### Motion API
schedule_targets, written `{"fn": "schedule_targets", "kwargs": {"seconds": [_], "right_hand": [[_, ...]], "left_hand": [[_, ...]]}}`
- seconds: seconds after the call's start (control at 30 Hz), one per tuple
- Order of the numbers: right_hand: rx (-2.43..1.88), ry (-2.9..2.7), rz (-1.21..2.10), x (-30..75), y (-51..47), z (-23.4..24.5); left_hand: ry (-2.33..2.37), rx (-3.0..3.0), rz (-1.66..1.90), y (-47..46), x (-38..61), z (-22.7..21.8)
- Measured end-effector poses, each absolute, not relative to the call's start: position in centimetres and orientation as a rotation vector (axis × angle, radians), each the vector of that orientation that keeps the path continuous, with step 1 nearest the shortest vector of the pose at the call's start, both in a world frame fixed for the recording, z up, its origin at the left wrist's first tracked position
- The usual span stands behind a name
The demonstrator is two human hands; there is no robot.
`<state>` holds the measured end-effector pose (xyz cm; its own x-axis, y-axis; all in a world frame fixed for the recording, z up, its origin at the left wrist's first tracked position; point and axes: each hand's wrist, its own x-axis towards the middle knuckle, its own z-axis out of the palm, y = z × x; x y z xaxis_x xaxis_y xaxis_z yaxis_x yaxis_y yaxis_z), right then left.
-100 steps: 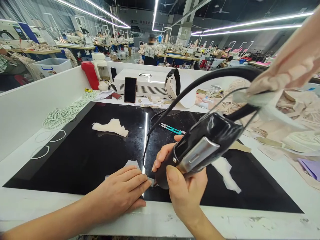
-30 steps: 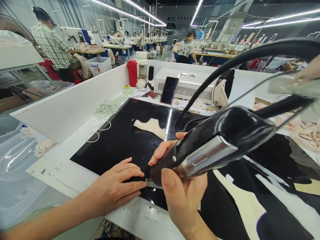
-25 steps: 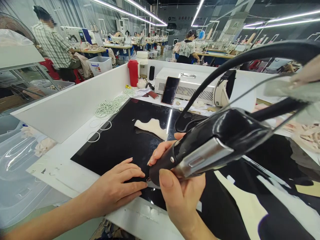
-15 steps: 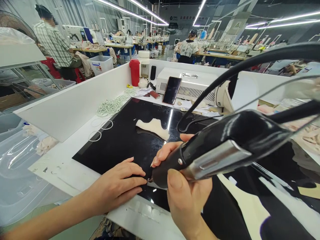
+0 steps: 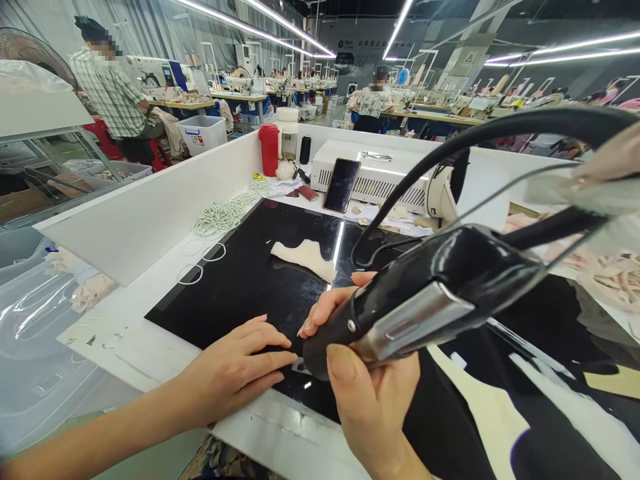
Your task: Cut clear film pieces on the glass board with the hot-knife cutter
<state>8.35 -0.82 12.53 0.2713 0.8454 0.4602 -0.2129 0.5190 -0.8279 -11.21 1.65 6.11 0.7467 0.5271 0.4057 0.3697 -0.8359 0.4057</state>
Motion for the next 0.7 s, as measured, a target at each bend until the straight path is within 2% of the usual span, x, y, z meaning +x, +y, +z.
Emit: {"fn": "schedule_targets", "kwargs": {"seconds": [0.13,0.3,0.43,0.7], "right_hand": [[-0.855,-1.146,0.624,10.0,-1.0,13.8],[-0.86,-0.962,0.543,11.2,-0.6,15.2],[-0.841,-0.89,0.508,11.6,0.0,14.7],[-0.812,-0.909,0.496,11.2,-0.1,13.5]], "left_hand": [[0.651,2.739,0.701,1.8,-11.2,6.4],[0.476,2.732,0.644,3.1,-10.8,7.3],[0.336,2.71,0.623,5.3,-9.4,8.4],[0.116,2.573,0.29,8.9,-6.4,9.5]]}}
